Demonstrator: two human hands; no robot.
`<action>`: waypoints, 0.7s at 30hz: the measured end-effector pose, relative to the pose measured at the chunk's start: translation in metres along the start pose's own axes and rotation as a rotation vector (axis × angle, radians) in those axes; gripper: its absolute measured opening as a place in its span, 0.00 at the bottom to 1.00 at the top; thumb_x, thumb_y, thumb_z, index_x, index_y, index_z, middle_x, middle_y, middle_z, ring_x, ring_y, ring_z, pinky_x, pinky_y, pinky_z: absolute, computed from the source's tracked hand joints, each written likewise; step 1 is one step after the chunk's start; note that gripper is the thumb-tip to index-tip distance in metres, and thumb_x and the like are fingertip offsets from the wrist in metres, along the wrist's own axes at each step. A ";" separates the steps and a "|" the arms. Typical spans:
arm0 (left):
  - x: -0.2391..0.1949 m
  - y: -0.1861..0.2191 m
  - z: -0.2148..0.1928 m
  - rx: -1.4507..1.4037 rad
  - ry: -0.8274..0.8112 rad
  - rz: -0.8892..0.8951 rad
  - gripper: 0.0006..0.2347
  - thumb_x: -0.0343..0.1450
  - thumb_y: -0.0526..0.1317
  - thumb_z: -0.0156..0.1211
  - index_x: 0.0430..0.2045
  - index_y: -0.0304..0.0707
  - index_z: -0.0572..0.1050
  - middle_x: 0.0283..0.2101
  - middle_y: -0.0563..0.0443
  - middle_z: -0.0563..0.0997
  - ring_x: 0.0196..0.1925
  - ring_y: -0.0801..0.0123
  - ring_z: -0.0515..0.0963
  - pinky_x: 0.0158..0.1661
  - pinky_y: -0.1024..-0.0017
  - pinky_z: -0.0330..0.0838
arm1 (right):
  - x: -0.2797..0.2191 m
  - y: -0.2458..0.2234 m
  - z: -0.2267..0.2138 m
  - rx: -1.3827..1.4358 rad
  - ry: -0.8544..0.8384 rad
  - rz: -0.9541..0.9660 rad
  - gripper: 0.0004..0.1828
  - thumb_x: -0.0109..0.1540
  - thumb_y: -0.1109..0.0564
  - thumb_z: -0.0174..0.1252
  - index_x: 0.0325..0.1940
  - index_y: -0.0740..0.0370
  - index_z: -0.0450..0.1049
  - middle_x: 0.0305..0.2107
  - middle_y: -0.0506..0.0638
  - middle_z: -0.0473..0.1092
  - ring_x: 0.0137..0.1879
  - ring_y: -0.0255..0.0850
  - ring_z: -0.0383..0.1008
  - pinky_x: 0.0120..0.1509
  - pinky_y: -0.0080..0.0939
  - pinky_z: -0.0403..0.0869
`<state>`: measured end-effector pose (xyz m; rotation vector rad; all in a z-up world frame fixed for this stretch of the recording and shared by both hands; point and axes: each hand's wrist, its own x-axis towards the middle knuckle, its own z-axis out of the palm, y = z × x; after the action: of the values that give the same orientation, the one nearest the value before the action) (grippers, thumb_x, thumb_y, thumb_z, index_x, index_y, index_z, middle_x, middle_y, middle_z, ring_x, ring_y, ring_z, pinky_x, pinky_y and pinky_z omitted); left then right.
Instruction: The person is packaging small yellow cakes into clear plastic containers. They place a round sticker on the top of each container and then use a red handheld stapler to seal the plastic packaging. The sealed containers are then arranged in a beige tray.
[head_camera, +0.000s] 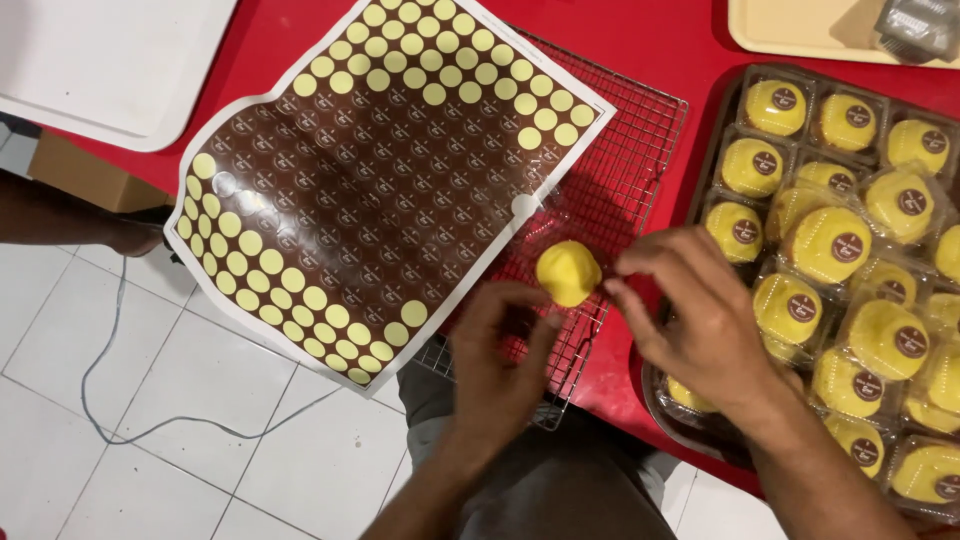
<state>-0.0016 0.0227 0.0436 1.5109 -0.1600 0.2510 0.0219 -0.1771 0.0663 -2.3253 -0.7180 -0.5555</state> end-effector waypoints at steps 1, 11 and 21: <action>0.009 0.000 -0.010 0.001 0.003 0.000 0.04 0.70 0.30 0.65 0.36 0.28 0.78 0.33 0.40 0.78 0.26 0.56 0.81 0.24 0.67 0.76 | 0.001 0.004 -0.002 0.002 -0.002 -0.002 0.06 0.60 0.68 0.64 0.41 0.67 0.76 0.32 0.59 0.72 0.40 0.60 0.75 0.44 0.56 0.76; 0.080 -0.040 -0.030 0.681 -0.175 -0.075 0.09 0.74 0.34 0.55 0.44 0.28 0.67 0.35 0.34 0.77 0.33 0.48 0.73 0.30 0.50 0.64 | 0.027 0.011 -0.019 0.022 -0.148 0.329 0.09 0.64 0.69 0.63 0.48 0.67 0.73 0.38 0.55 0.76 0.38 0.41 0.78 0.47 0.39 0.78; 0.082 -0.052 -0.013 0.301 -0.017 -0.032 0.04 0.72 0.34 0.63 0.37 0.38 0.78 0.37 0.50 0.85 0.36 0.71 0.83 0.39 0.73 0.81 | 0.053 0.013 0.001 0.161 -0.090 0.036 0.12 0.64 0.75 0.62 0.50 0.72 0.73 0.39 0.59 0.77 0.46 0.46 0.82 0.52 0.35 0.83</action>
<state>0.0900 0.0383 0.0142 1.8137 -0.1149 0.2443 0.0702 -0.1669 0.0887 -2.2192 -0.7333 -0.3645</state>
